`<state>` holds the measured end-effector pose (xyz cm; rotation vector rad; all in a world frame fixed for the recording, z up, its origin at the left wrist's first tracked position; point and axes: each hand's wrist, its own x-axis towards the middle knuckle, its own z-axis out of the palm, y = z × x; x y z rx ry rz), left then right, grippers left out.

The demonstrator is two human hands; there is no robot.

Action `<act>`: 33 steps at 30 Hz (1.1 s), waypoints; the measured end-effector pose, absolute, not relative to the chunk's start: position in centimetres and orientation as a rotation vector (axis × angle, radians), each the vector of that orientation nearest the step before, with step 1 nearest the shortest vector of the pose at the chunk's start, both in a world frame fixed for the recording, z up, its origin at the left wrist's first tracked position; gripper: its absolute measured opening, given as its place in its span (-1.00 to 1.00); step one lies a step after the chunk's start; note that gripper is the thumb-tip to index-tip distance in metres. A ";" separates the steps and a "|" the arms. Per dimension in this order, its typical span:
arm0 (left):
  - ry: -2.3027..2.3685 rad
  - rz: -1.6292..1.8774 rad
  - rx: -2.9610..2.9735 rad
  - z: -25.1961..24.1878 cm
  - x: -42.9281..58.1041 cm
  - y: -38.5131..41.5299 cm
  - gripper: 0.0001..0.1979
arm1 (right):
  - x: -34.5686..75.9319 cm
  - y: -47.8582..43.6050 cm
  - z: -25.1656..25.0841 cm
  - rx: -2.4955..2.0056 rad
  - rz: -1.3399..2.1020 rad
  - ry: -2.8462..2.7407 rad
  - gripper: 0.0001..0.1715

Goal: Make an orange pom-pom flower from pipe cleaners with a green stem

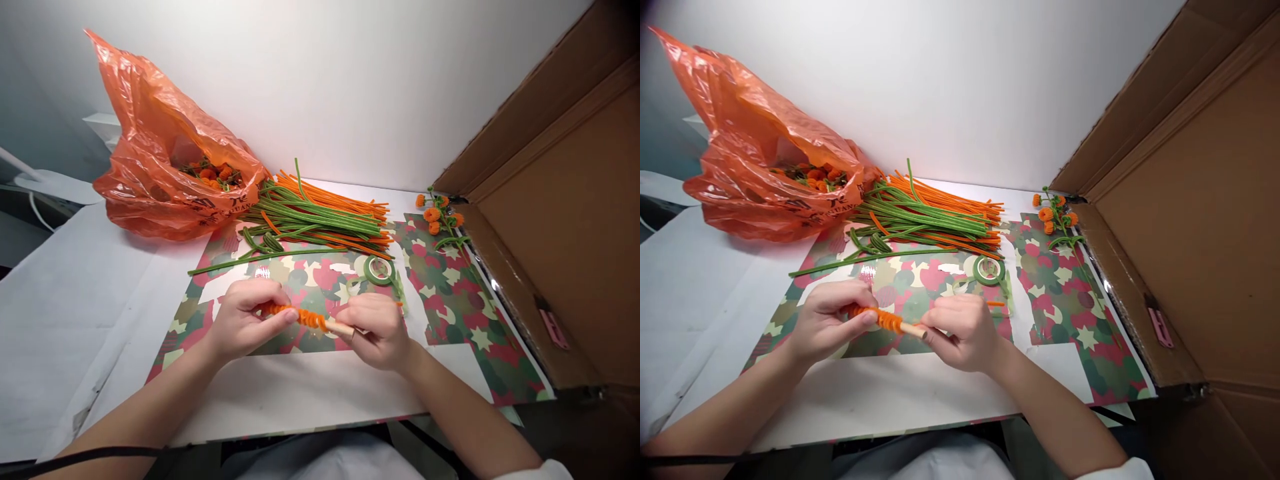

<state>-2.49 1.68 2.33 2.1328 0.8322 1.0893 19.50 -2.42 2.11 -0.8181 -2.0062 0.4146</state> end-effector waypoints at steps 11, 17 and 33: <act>1.069 0.938 2.502 2.4 -2.0 1.5 -0.71 | 20.6 -1.6 3.0 -0.974 0.234 -2.045 -0.74; 1.340 0.947 2.000 2.5 -1.8 1.4 -0.65 | 19.5 -2.3 2.0 -0.963 0.406 -1.964 -0.69; 0.685 0.944 2.073 3.2 -2.1 1.3 -0.59 | 21.1 -1.2 3.3 -0.826 0.764 -1.953 -0.57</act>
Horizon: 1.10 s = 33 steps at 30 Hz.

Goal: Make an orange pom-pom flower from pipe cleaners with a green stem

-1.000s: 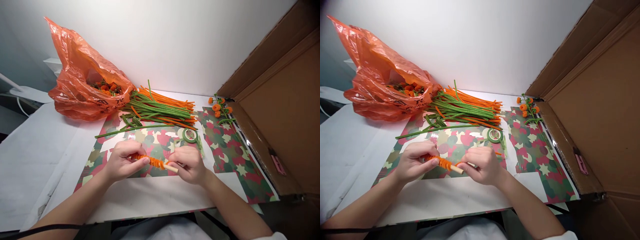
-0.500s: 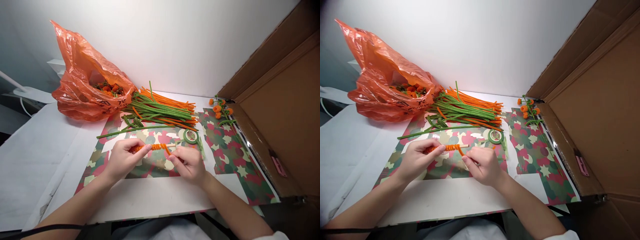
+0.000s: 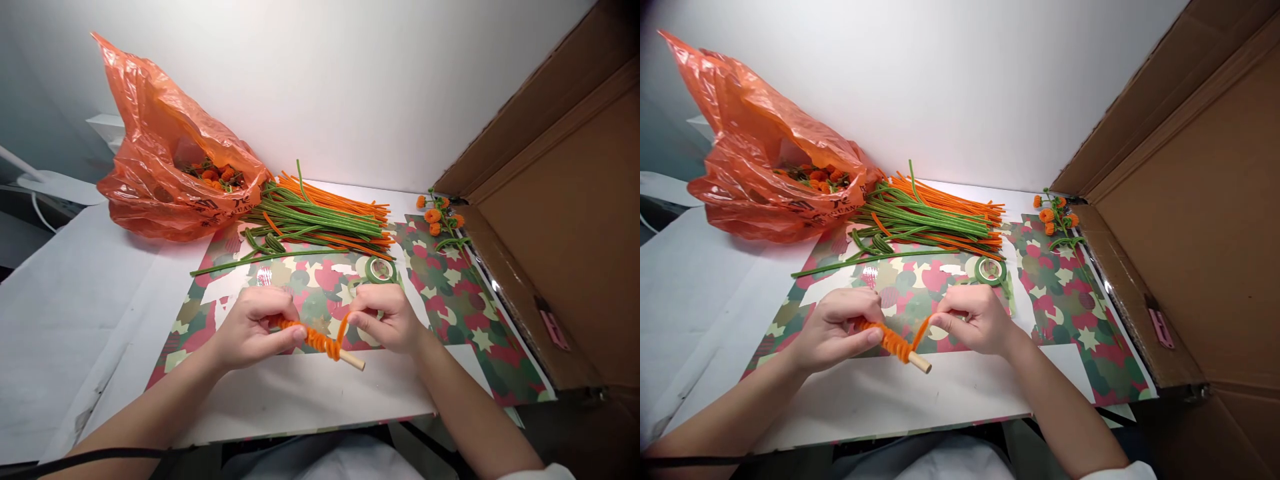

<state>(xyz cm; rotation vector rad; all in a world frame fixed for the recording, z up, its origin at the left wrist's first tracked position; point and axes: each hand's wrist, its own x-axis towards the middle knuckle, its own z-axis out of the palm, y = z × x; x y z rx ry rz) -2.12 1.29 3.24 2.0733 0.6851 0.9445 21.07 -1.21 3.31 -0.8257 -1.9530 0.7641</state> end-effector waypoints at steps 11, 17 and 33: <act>1.314 0.949 2.404 2.3 -2.2 1.8 -0.67 | 20.4 -1.9 2.7 -0.987 0.316 -2.060 -0.71; 1.322 1.027 2.019 2.5 -2.3 1.6 -0.67 | 19.4 -2.4 2.1 -0.999 0.467 -2.019 -0.57; 0.954 1.074 2.314 2.9 -2.5 1.9 -0.72 | 21.0 -1.3 3.1 -1.077 0.838 -1.776 -0.73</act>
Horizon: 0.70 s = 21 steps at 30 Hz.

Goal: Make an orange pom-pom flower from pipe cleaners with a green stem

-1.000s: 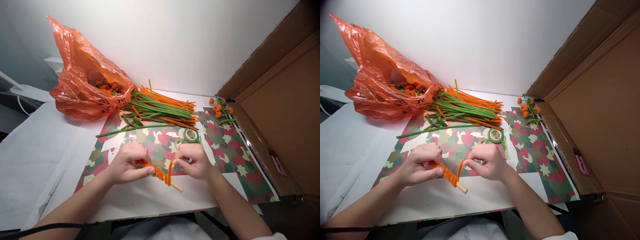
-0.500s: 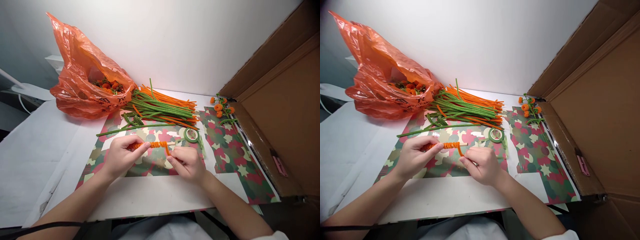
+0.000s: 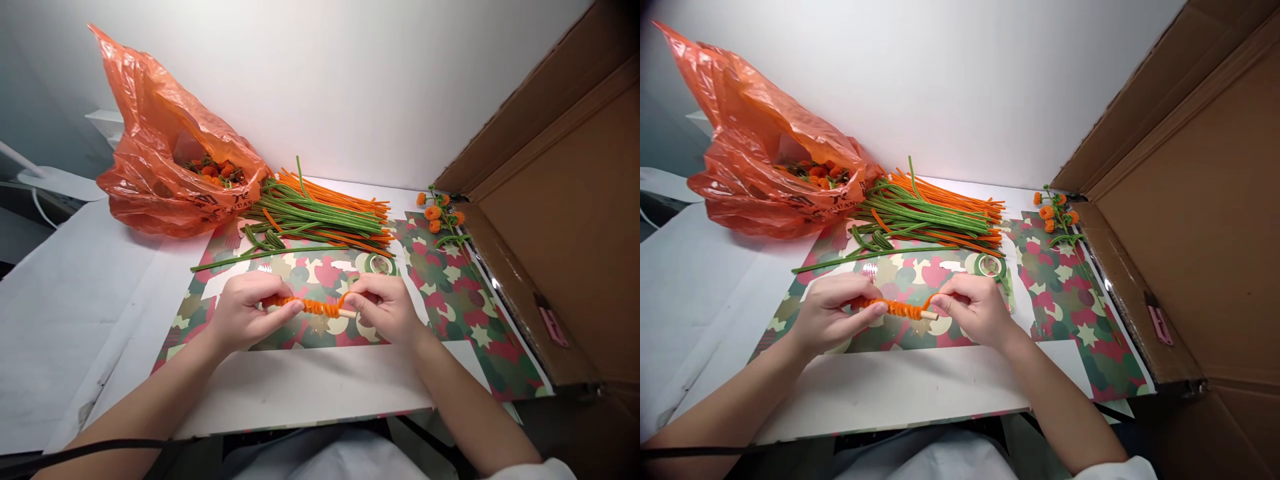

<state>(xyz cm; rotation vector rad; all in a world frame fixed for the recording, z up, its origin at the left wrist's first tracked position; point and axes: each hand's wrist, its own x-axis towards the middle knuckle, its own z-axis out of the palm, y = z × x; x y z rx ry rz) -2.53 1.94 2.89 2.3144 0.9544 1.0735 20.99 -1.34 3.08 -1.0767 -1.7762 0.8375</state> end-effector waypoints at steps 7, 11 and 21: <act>1.183 1.036 2.507 2.2 -2.4 2.1 -0.69 | 20.5 -1.8 2.9 -1.041 0.365 -1.918 -0.73; 1.315 1.051 2.421 2.1 -2.2 1.8 -0.66 | 20.1 -2.1 2.3 -1.060 0.280 -1.932 -0.71; 1.375 0.987 1.993 2.1 -1.9 1.4 -0.67 | 19.0 -2.1 1.5 -1.217 1.016 -1.480 -0.75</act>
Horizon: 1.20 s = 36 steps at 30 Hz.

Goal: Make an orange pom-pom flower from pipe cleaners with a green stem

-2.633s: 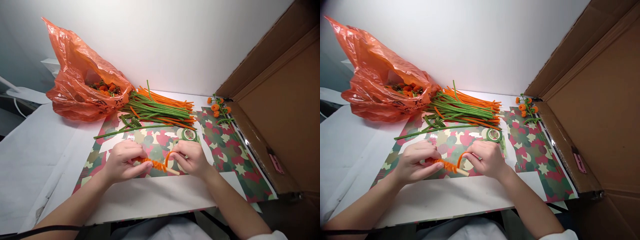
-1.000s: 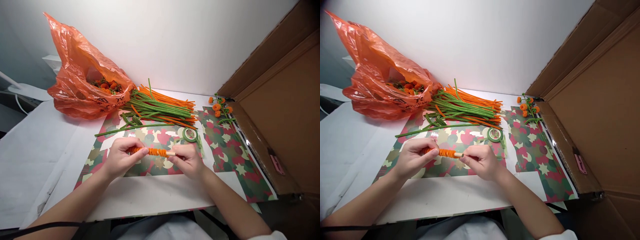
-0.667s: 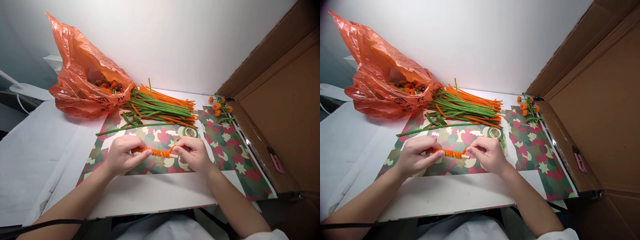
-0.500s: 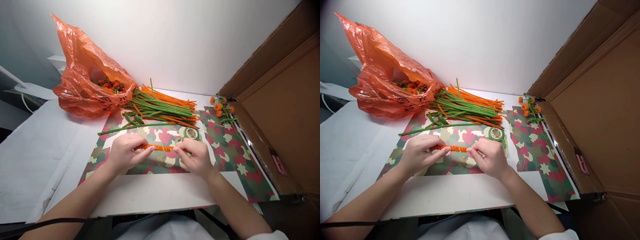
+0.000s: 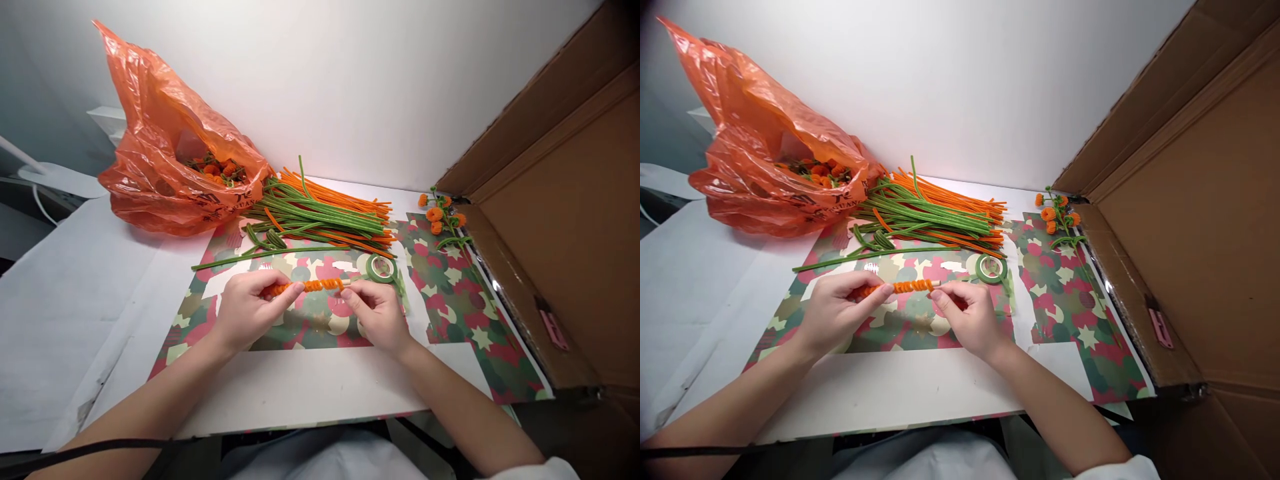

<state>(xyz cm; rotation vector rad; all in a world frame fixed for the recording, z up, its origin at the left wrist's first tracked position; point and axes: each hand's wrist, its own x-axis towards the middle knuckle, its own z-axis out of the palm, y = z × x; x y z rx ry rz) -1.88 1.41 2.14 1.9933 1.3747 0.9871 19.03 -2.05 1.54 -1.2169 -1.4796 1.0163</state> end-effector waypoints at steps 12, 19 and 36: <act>1.353 0.773 1.812 1.3 -1.3 1.2 -0.60 | 18.7 -2.2 1.3 -1.218 1.078 -1.321 -0.87; 1.337 0.754 1.735 1.2 -1.5 1.2 -0.58 | 19.0 -1.5 1.2 -1.179 1.229 -1.216 -0.80; 1.020 0.521 1.493 0.5 -1.0 1.2 -0.57 | 17.3 -2.6 0.4 -1.115 1.210 -1.342 -0.88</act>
